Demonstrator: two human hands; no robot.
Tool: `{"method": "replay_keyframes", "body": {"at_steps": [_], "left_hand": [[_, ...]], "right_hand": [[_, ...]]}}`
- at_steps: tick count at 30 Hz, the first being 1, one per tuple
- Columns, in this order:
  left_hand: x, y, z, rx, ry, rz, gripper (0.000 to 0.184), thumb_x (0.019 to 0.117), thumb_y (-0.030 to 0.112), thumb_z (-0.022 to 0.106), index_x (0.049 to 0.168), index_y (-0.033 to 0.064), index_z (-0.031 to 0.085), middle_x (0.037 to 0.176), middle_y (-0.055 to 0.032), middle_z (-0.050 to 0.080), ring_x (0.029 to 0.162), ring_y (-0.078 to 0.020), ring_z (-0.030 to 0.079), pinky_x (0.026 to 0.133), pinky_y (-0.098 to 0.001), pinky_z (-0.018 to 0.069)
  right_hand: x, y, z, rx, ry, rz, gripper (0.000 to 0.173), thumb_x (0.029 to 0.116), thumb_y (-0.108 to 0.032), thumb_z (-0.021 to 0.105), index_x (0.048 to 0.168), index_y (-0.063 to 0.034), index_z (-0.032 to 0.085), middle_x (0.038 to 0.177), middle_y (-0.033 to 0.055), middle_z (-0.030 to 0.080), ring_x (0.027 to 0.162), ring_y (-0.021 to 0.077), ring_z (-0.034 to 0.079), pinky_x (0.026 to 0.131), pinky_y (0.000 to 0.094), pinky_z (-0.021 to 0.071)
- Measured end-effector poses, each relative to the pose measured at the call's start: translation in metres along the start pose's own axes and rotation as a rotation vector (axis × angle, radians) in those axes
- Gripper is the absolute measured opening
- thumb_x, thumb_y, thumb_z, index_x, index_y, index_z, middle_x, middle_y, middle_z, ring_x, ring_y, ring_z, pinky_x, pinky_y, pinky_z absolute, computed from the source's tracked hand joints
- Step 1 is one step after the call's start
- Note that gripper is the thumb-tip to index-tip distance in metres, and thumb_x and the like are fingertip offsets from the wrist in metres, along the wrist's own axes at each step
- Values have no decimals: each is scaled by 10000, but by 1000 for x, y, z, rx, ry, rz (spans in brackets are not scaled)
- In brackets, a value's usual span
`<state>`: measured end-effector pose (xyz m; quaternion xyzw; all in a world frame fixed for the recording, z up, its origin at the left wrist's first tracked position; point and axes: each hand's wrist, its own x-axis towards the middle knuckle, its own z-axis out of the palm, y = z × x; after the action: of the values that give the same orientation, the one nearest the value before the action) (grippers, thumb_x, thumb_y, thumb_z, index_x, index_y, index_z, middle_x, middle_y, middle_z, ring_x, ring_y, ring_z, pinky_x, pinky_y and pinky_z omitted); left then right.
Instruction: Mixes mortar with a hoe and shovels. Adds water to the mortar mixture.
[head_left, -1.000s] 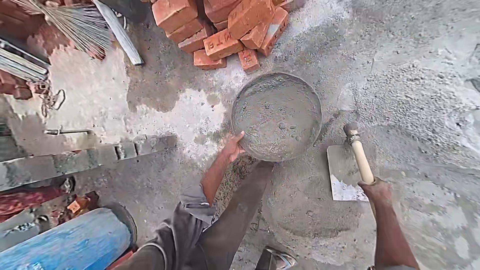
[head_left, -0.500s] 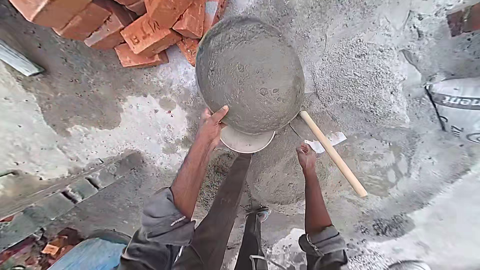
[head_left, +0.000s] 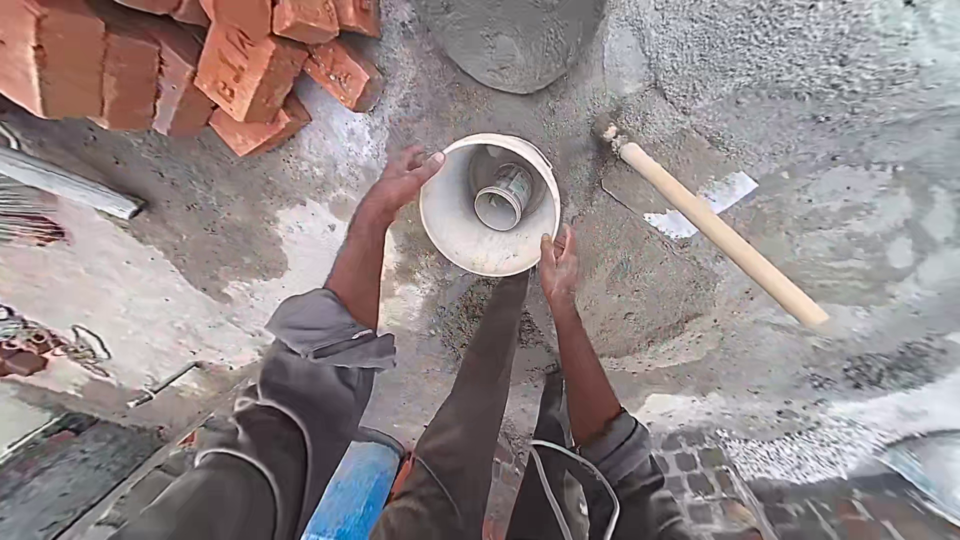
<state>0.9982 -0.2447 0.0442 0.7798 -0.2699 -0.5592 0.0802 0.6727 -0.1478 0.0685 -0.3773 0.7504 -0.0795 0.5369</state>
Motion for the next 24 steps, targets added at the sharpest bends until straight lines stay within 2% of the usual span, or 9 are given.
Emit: {"method": "replay_keyframes", "body": {"at_steps": [3, 5, 8, 10, 11, 14, 17, 21, 24], "left_hand": [[-40, -53, 27, 17, -92, -54, 817, 933, 356, 759, 1584, 132, 319, 1514, -141, 509, 1361, -257, 539, 1120, -499, 467], [-41, -59, 33, 44, 10, -34, 850, 920, 303, 768, 1603, 143, 287, 1537, -152, 484, 1392, -302, 503, 1138, -537, 428], [-44, -49, 42, 93, 76, -8, 721, 906, 102, 733, 1549, 130, 408, 1453, -195, 555, 1313, -347, 566, 1074, -581, 471], [-67, -26, 55, 181, 24, 37, 744, 889, 2, 686, 1561, 130, 394, 1399, -218, 578, 1222, -355, 607, 1012, -564, 503], [-84, -7, 66, 268, 13, 68, 785, 878, 4, 686, 1583, 111, 359, 1377, -250, 581, 1196, -383, 609, 1001, -579, 493], [-148, 51, 85, 515, 27, 106, 838, 864, 98, 721, 1598, 53, 318, 1447, -295, 523, 1347, -432, 512, 1132, -597, 385], [-227, 95, 65, 687, 53, 165, 766, 871, 193, 711, 1560, 64, 403, 1379, -286, 576, 1293, -431, 553, 1079, -596, 426], [-323, 134, 31, 691, 43, 375, 755, 856, 176, 685, 1547, 26, 422, 1361, -276, 589, 1209, -410, 585, 1045, -566, 438], [-365, 153, 4, 699, 7, 508, 759, 828, 146, 693, 1532, 14, 442, 1287, -286, 611, 1083, -385, 613, 954, -559, 474]], "right_hand": [[-46, -2, -1, -117, 25, -2, 683, 1022, -347, 597, 1613, -154, 314, 1556, 200, 454, 1339, 372, 546, 1031, 554, 516], [-53, -7, 7, -224, 41, -4, 620, 987, -311, 620, 1555, -148, 431, 1440, 191, 546, 1254, 348, 598, 966, 524, 552], [-81, -17, 3, -290, 0, -15, 559, 969, -274, 632, 1505, -161, 519, 1407, 164, 594, 1307, 325, 572, 1041, 499, 514], [-103, -24, -3, -271, -15, -8, 540, 971, -258, 624, 1494, -161, 534, 1422, 149, 587, 1357, 332, 523, 1106, 511, 457], [-111, -28, -8, -263, -8, -4, 522, 975, -247, 611, 1485, -155, 546, 1409, 150, 597, 1334, 330, 545, 1108, 507, 456], [-128, -53, -35, -230, -60, 50, 460, 1016, -235, 538, 1465, -141, 561, 1369, 145, 629, 1251, 299, 620, 1064, 478, 497], [-152, -81, -48, -203, -194, 70, 456, 1023, -237, 523, 1457, -100, 560, 1377, 161, 624, 1281, 307, 607, 1062, 481, 503], [-192, -120, -33, -275, -293, -13, 655, 973, -445, 637, 1458, -20, 519, 1453, 235, 534, 1347, 414, 514, 1033, 594, 460], [-208, -138, -14, -272, -227, -46, 820, 890, -530, 720, 1469, 8, 499, 1495, 273, 484, 1375, 483, 450, 1062, 700, 381]]}}
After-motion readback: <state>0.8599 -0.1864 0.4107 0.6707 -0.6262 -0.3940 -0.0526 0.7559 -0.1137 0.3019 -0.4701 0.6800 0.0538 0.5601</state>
